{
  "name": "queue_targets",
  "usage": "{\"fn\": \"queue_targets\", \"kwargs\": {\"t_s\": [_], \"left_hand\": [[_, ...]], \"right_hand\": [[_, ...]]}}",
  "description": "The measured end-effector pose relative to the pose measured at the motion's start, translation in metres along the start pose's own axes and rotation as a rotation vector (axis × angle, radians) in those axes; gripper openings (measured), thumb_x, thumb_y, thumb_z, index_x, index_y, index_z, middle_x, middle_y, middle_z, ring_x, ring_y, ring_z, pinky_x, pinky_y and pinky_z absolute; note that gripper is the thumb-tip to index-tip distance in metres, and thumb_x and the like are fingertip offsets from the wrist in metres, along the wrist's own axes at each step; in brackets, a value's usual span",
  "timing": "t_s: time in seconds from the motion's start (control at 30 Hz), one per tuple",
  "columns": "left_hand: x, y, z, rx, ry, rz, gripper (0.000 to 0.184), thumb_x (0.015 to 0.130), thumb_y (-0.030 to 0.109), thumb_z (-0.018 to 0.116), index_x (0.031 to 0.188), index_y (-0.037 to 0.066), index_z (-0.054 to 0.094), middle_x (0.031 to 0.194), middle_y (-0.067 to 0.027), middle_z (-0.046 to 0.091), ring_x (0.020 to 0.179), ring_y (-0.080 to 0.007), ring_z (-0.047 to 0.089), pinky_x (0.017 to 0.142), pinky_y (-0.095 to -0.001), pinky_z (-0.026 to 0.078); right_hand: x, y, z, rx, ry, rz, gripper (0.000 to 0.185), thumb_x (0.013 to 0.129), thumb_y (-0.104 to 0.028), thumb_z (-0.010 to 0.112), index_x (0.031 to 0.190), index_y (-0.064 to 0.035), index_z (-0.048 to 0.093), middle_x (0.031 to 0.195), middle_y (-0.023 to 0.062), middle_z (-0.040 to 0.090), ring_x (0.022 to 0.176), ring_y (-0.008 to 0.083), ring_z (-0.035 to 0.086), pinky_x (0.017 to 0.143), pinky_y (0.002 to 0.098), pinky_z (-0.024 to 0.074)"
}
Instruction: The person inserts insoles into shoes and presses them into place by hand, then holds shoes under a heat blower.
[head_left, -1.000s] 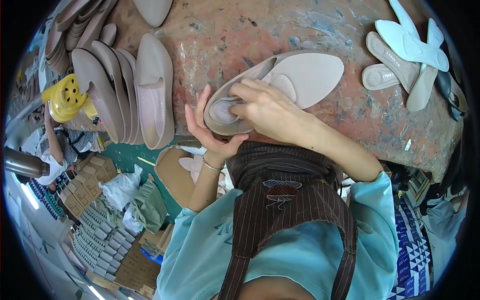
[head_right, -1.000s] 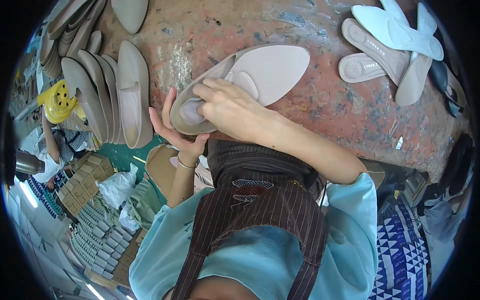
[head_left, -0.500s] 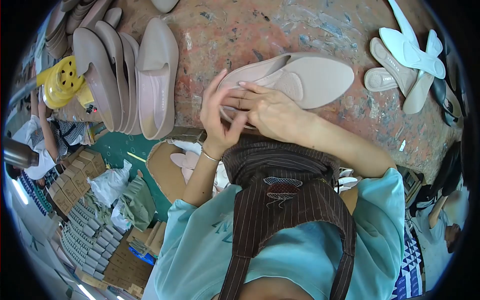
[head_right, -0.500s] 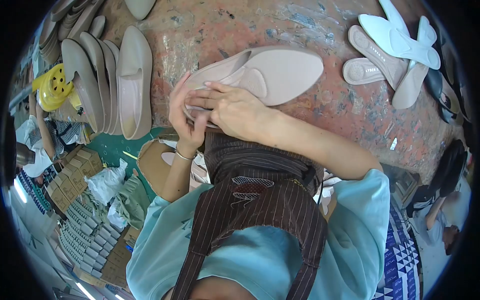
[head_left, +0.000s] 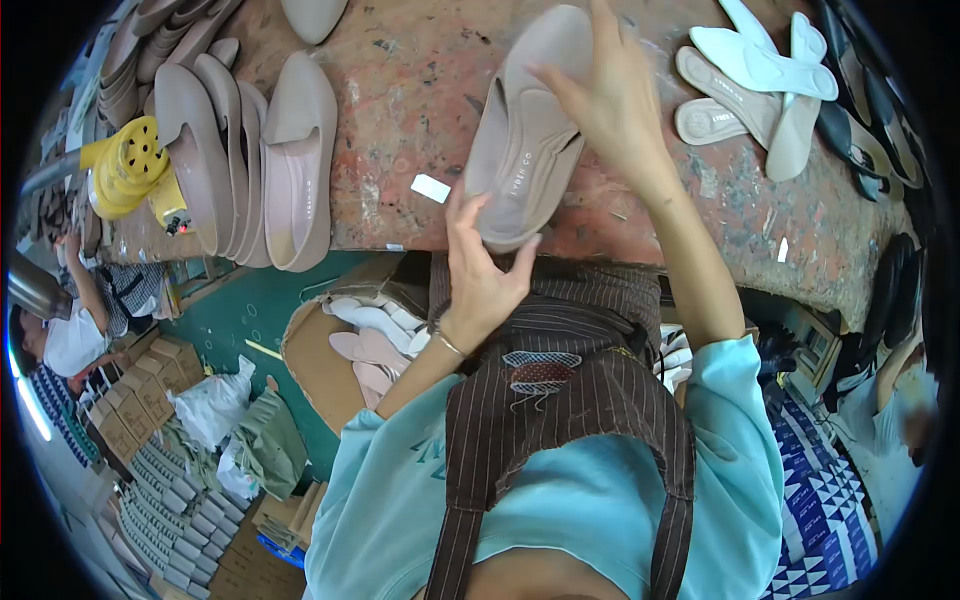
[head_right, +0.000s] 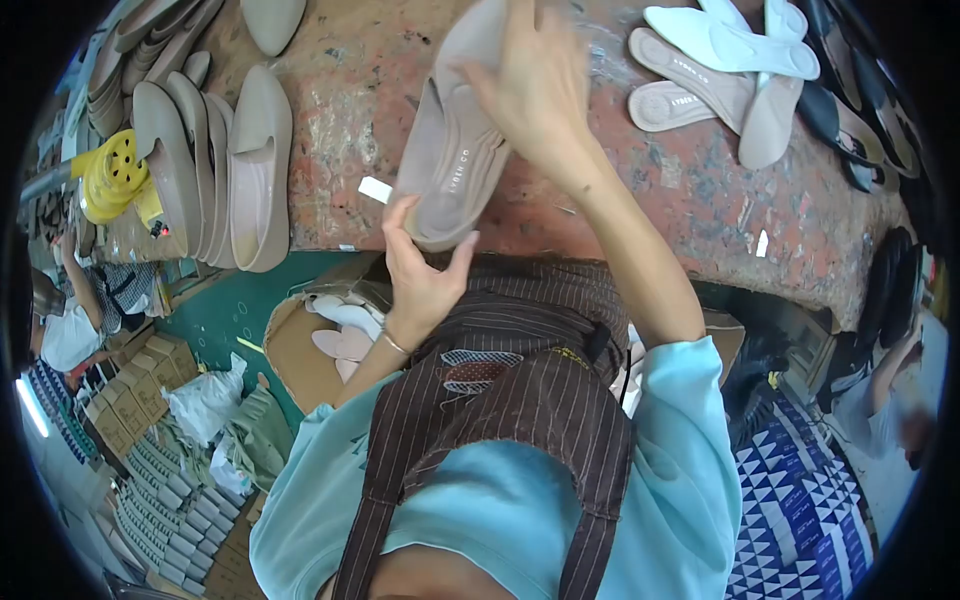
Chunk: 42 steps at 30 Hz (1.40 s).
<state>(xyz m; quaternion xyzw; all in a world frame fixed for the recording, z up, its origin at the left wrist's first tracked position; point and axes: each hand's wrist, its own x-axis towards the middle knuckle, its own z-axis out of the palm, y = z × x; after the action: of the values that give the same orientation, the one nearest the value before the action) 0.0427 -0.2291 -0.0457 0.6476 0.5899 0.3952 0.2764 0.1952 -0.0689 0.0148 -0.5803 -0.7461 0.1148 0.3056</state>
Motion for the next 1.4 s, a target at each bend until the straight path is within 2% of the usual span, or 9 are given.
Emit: {"fn": "queue_targets", "kwargs": {"t_s": [0.1,0.2,0.43,0.8,0.9,0.97,1.1,1.17,1.4], "left_hand": [[-0.003,0.018,0.022,-0.026,0.071,0.001,0.092,0.068,0.019,0.085,0.138,-0.005,0.029,0.136,-0.0264,0.04,0.129,-0.0398,0.042,0.109,-0.0478,0.031],[-0.003,0.0,0.042,0.164,0.159,0.123,0.109,0.065,0.035,0.086,0.145,-0.003,0.023,0.14,-0.0278,0.04,0.131,-0.0426,0.042,0.114,-0.0631,0.011],[0.001,-0.002,0.048,0.191,0.117,0.036,0.117,0.067,0.044,0.082,0.149,-0.006,0.015,0.144,-0.028,0.041,0.136,-0.0386,0.041,0.11,-0.0693,-0.009],[0.002,0.004,0.049,0.235,0.136,0.062,0.114,0.072,0.038,0.079,0.148,-0.011,0.012,0.144,-0.0296,0.042,0.136,-0.0394,0.041,0.109,-0.0701,-0.007],[0.001,-0.008,0.054,0.317,0.157,0.1,0.11,0.072,0.039,0.079,0.146,-0.014,0.018,0.143,-0.0319,0.042,0.137,-0.0394,0.041,0.109,-0.0704,-0.006],[-0.001,-0.007,0.056,0.404,0.1,0.056,0.108,0.072,0.038,0.08,0.145,-0.014,0.02,0.143,-0.0319,0.042,0.136,-0.0389,0.042,0.109,-0.0703,-0.005],[0.006,0.006,0.049,0.181,0.191,0.047,0.103,0.069,0.032,0.081,0.149,-0.002,0.025,0.145,-0.0225,0.043,0.138,-0.0372,0.039,0.114,-0.0649,0.003],[0.003,0.006,0.049,0.17,0.215,0.073,0.098,0.068,0.031,0.082,0.146,0.0,0.032,0.144,-0.0217,0.044,0.137,-0.039,0.039,0.114,-0.0643,0.004],[0.017,0.006,0.013,0.087,0.161,0.035,0.064,0.067,0.018,0.083,0.115,0.005,0.044,0.106,-0.0109,0.047,0.103,-0.0291,0.049,0.101,-0.0457,0.033]], "right_hand": [[-0.022,-0.021,-0.033,0.207,-0.213,-0.046,0.028,0.074,-0.004,0.067,0.101,-0.0013,0.063,0.105,0.0171,0.063,0.083,0.041,0.063,0.067,0.0473,0.0495],[-0.094,-0.039,-0.039,0.012,-0.253,-0.117,0.026,0.069,0.003,0.06,0.095,0.0003,0.061,0.111,0.0242,0.061,0.111,0.0414,0.058,0.112,0.0612,0.0266],[-0.05,-0.005,0.028,-0.147,-0.281,-0.04,0.043,0.076,0.003,0.055,0.119,0.0038,0.057,0.106,0.0218,0.064,0.105,0.04,0.059,0.113,0.06,0.0213],[-0.033,-0.023,0.015,-0.293,-0.607,0.003,0.056,0.088,-0.02,0.054,0.131,0.0142,0.044,0.127,0.0341,0.051,0.123,0.0449,0.05,0.115,0.0553,0.0205],[-0.084,-0.023,0.03,-0.262,-0.214,-0.203,0.065,0.088,-0.023,0.055,0.137,0.0154,0.035,0.137,0.0346,0.041,0.131,0.0452,0.041,0.115,0.0528,0.0238],[-0.085,-0.027,0.033,-0.32,-0.15,-0.31,0.051,0.084,-0.02,0.06,0.122,0.0137,0.053,0.118,0.0339,0.057,0.114,0.0431,0.057,0.099,0.0491,0.0448],[-0.032,-0.005,0.054,-0.204,-0.447,-0.156,0.013,0.073,-0.013,0.064,0.069,-0.0011,0.066,0.061,0.0156,0.063,0.057,0.0323,0.065,0.049,0.0436,0.0492],[-0.041,0.0,0.081,-0.312,0.064,-0.249,0.014,0.077,-0.012,0.06,0.079,-0.0001,0.067,0.075,0.0191,0.065,0.07,0.033,0.066,0.063,0.0448,0.0513],[-0.03,-0.005,0.042,0.167,-0.289,-0.224,0.02,0.077,-0.002,0.058,0.09,0.0077,0.068,0.083,0.0198,0.067,0.083,0.0333,0.067,0.078,0.0417,0.0519]]}}
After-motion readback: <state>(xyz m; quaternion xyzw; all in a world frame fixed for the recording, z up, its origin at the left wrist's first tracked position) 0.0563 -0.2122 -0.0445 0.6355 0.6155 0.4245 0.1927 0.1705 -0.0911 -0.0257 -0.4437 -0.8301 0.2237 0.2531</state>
